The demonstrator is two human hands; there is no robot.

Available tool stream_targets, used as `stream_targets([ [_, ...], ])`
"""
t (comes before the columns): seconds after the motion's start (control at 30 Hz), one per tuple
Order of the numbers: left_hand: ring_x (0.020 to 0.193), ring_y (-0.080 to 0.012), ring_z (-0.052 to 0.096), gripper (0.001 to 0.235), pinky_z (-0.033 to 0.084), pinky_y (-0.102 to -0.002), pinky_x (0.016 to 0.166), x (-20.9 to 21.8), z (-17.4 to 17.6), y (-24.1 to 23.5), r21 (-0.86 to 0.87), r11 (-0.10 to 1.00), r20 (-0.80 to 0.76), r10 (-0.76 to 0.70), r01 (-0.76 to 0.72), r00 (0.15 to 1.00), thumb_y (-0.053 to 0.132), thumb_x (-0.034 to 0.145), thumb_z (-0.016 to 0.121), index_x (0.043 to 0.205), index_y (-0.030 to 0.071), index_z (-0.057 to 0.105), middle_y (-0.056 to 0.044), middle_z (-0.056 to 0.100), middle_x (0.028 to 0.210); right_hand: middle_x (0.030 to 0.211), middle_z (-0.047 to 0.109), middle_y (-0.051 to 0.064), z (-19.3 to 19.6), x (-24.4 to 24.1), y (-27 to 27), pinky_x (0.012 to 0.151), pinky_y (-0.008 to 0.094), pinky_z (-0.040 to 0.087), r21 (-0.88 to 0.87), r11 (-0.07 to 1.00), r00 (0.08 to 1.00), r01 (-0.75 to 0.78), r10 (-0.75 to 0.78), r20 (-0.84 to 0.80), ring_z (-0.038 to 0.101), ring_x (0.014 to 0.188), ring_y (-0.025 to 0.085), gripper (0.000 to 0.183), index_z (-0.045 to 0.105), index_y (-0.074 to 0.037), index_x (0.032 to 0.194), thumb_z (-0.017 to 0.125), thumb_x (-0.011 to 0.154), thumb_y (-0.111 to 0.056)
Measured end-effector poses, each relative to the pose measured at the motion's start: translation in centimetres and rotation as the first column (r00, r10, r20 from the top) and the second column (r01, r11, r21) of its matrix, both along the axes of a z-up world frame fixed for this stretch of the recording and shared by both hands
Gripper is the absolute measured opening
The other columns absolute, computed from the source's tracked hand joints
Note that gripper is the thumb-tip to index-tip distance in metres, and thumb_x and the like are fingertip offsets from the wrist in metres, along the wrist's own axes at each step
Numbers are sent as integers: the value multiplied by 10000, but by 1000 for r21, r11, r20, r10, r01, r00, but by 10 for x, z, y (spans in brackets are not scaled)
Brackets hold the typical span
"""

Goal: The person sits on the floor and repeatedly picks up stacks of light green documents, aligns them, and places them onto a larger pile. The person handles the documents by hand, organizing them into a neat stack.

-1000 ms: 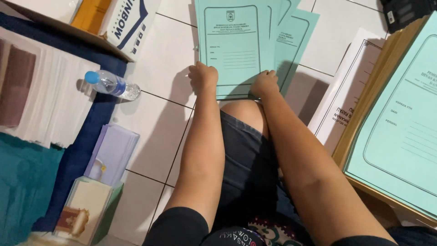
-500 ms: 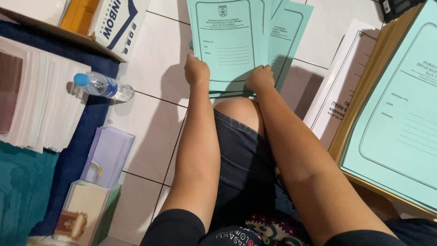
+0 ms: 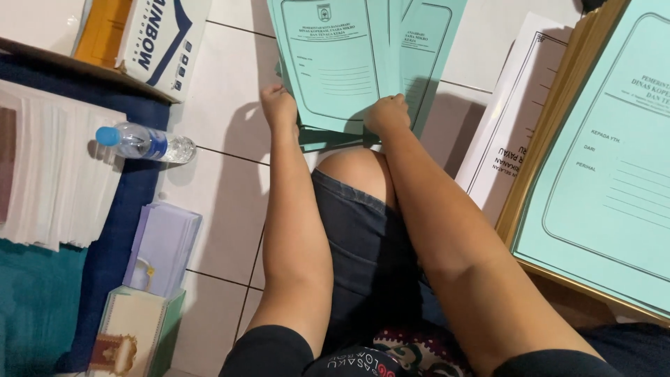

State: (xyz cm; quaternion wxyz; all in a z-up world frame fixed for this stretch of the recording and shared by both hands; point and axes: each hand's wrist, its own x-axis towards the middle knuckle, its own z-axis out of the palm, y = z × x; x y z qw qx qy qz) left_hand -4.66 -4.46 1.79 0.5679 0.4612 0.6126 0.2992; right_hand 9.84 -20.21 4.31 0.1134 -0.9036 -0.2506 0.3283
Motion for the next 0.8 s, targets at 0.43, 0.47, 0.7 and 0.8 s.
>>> stream_targets([
  [0.43, 1016, -295, 705, 134, 588, -440, 843, -10, 22, -11, 154, 971, -338, -122, 183, 933, 132, 1007, 560, 1042, 133, 689, -160, 707, 1082, 1482, 372, 329, 11, -5, 3, 1120, 621, 430, 28, 996, 995, 84, -82, -53, 375, 1432, 456, 757, 344, 190, 1485, 582, 988, -329],
  [0.47, 993, -296, 710, 136, 587, -464, 840, -9, 29, -17, 134, 964, -385, -162, 229, 909, 157, 984, 592, 1040, 139, 715, -139, 713, 1061, 1488, 373, 326, 12, -5, 3, 1125, 615, 427, 24, 996, 995, 81, -80, -54, 374, 1437, 452, 759, 344, 188, 1488, 581, 994, -337],
  [0.7, 1138, -406, 660, 344, 577, -521, 922, -5, 28, -5, 100, 959, -470, -189, 264, 862, 217, 1026, 505, 1257, 62, 707, -239, 622, 1231, 1523, 350, 303, 10, -3, 5, 1128, 618, 421, -11, 997, 994, 79, -80, -73, 322, 1476, 435, 805, 308, 169, 1513, 554, 1029, -425],
  [0.8, 1191, -396, 645, 425, 590, -525, 936, 5, -21, 9, 52, 937, -521, -270, 345, 810, 229, 1024, 492, 1377, 23, 606, -223, 585, 1276, 1507, 358, 294, 3, -1, 6, 1102, 625, 442, -7, 997, 995, 82, -82, -62, 326, 1471, 430, 788, 311, 165, 1510, 547, 1035, -417],
])
